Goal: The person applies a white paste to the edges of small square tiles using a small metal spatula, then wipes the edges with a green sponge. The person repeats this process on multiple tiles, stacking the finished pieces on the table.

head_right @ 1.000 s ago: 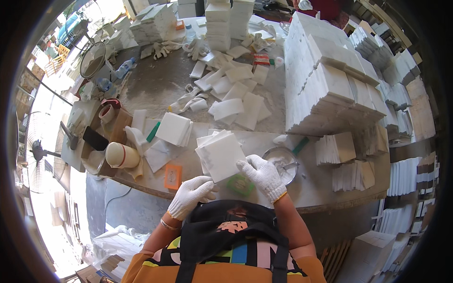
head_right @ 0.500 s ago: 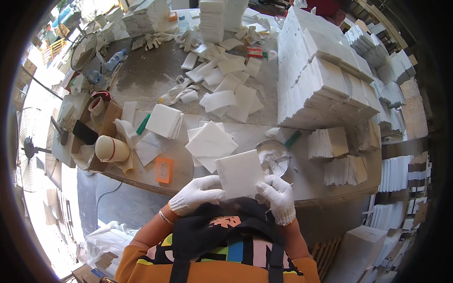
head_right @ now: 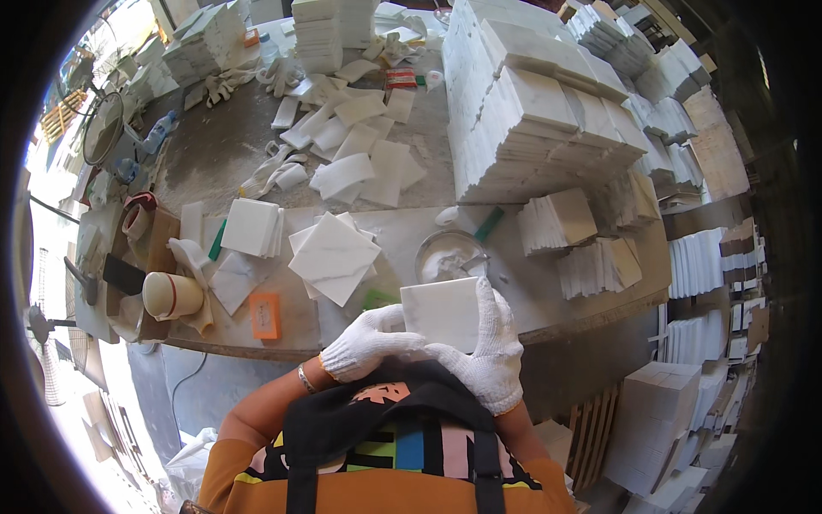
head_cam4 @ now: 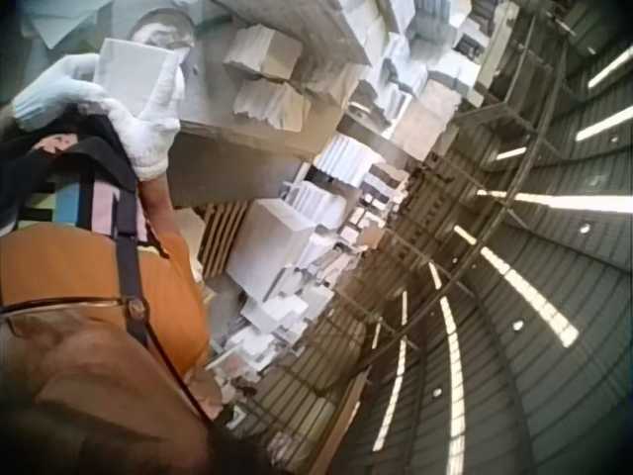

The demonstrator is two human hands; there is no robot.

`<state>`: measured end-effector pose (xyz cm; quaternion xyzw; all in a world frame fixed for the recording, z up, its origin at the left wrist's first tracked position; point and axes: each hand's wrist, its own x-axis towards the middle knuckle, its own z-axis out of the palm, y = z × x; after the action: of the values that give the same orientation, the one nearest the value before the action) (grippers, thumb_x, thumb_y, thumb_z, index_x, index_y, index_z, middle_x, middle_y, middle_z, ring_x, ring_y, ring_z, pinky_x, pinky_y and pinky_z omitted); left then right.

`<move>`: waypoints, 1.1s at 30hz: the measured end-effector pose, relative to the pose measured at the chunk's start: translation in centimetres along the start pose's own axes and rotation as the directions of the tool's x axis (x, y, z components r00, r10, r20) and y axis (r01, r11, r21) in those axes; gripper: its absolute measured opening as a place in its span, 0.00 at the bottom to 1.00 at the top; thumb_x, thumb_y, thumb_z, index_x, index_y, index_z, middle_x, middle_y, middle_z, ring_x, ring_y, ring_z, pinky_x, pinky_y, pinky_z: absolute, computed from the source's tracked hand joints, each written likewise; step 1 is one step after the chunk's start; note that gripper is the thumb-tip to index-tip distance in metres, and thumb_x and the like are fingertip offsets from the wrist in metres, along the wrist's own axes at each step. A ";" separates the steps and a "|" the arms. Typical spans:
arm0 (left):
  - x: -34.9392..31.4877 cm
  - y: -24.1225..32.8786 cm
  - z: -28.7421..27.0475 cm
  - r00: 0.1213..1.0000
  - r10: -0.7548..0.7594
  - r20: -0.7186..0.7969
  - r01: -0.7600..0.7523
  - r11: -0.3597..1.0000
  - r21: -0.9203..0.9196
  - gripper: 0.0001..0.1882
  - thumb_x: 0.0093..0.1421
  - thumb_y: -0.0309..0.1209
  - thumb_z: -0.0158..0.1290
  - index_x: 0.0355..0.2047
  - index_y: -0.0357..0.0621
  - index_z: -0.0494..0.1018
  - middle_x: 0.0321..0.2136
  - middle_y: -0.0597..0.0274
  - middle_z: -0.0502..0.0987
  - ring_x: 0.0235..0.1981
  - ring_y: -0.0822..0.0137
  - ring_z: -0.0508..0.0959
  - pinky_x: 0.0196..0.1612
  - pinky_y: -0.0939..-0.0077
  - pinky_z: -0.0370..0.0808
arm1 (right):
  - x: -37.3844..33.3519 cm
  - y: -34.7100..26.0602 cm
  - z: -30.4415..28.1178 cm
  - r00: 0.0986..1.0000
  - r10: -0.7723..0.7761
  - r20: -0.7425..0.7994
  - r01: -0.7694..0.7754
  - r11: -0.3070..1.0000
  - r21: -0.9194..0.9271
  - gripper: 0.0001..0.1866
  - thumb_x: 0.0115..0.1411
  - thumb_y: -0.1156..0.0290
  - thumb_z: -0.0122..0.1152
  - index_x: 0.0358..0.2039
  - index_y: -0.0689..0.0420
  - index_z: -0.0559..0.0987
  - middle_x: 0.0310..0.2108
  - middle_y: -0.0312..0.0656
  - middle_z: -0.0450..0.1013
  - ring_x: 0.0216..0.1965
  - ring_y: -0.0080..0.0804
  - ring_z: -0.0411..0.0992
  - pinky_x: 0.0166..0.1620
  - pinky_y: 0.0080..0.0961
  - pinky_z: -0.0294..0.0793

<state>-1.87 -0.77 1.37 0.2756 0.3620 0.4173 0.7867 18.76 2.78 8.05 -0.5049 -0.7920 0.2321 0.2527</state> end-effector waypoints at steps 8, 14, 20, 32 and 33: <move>0.5 0.8 0.2 1.000 0.020 0.018 -0.021 0.995 0.094 0.25 0.61 0.29 0.59 0.58 0.36 0.71 0.46 0.63 0.78 0.43 0.74 0.76 0.45 0.76 0.76 | 0.0 3.2 -0.6 0.957 0.266 -0.115 -0.224 0.930 0.293 0.37 0.57 0.79 0.66 0.67 0.57 0.63 0.46 0.46 0.77 0.43 0.28 0.76 0.47 0.26 0.78; 1.5 0.3 0.1 0.997 -0.023 0.074 0.024 1.000 -0.013 0.25 0.60 0.29 0.60 0.58 0.37 0.71 0.45 0.65 0.78 0.40 0.75 0.75 0.46 0.76 0.74 | -0.5 3.4 -1.9 0.940 0.341 0.032 -0.291 0.744 0.602 0.27 0.68 0.70 0.56 0.65 0.65 0.64 0.48 0.45 0.76 0.46 0.25 0.73 0.52 0.23 0.71; 2.3 1.7 1.3 0.992 -0.097 0.079 0.096 0.995 0.021 0.23 0.62 0.31 0.59 0.56 0.35 0.71 0.44 0.65 0.78 0.39 0.74 0.74 0.43 0.79 0.72 | 0.2 2.8 -1.5 0.873 0.373 0.314 -0.468 0.459 0.755 0.30 0.63 0.76 0.59 0.64 0.69 0.64 0.58 0.46 0.70 0.57 0.29 0.68 0.60 0.25 0.66; 2.1 1.4 0.7 0.990 -0.138 -0.024 0.140 0.975 0.172 0.22 0.64 0.32 0.53 0.56 0.32 0.69 0.39 0.48 0.81 0.34 0.62 0.83 0.39 0.76 0.77 | 4.8 12.1 -9.9 0.867 0.427 -0.258 -0.228 0.798 0.558 0.21 0.66 0.69 0.57 0.57 0.66 0.74 0.50 0.43 0.76 0.51 0.26 0.72 0.56 0.25 0.70; 1.9 1.4 0.6 0.990 -0.133 -0.036 0.137 0.979 0.148 0.22 0.64 0.32 0.53 0.56 0.32 0.69 0.39 0.48 0.81 0.35 0.62 0.83 0.39 0.76 0.78 | 5.5 13.4 -10.5 0.858 0.420 -0.294 -0.240 0.835 0.495 0.21 0.66 0.68 0.56 0.56 0.66 0.75 0.50 0.43 0.77 0.51 0.26 0.72 0.56 0.25 0.70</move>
<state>-1.30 1.46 2.18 0.3034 0.4203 0.3381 0.7855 32.58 14.07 8.67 -0.6015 -0.5502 0.3408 0.4683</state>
